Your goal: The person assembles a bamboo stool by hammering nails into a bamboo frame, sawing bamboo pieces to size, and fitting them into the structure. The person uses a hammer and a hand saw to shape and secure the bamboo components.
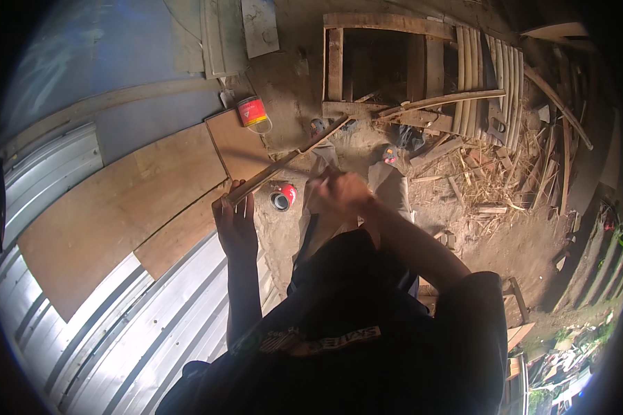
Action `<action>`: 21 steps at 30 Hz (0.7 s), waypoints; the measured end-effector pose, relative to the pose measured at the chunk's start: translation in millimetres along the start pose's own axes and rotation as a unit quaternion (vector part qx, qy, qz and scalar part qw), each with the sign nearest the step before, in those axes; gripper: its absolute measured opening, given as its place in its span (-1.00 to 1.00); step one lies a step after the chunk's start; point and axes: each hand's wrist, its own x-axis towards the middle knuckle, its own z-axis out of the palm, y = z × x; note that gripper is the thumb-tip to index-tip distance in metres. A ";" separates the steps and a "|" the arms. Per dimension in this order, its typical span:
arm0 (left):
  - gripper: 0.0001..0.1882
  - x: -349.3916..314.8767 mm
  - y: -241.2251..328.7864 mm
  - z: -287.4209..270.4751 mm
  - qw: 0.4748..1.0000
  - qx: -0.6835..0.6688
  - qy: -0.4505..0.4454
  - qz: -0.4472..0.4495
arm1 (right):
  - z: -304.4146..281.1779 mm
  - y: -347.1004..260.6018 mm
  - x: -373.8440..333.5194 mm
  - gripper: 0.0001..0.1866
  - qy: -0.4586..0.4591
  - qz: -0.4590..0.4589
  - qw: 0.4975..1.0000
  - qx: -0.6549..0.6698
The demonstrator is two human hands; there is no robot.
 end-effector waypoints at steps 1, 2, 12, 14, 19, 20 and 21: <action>-0.86 1.2 -1.3 0.9 1.000 0.004 -0.002 0.003 | 4.9 1.5 -1.9 -0.53 -0.025 0.044 0.999 0.002; -0.86 1.4 -2.5 1.6 1.000 0.002 -0.013 0.010 | 7.0 9.5 1.2 -0.52 -0.025 0.103 0.994 -0.008; -0.81 9.6 -0.5 4.0 0.999 0.019 -0.010 0.032 | 5.6 42.9 4.6 -0.47 -0.101 0.145 0.980 -0.092; -0.74 8.6 1.5 7.9 0.999 0.000 0.045 0.020 | 8.1 42.9 3.9 -0.49 -0.060 0.156 0.985 -0.042; -0.76 2.9 4.2 28.3 1.000 0.015 -0.016 -0.012 | 26.1 69.9 -2.5 -0.49 -0.078 0.023 0.996 -0.042; -0.77 1.6 4.0 34.4 0.999 0.022 -0.024 -0.007 | 27.0 83.2 -3.6 -0.53 -0.126 0.027 0.979 -0.156; -0.77 -2.1 3.8 40.6 0.999 0.030 -0.033 -0.002 | 28.7 96.6 -3.7 -0.62 -0.142 0.085 0.964 -0.207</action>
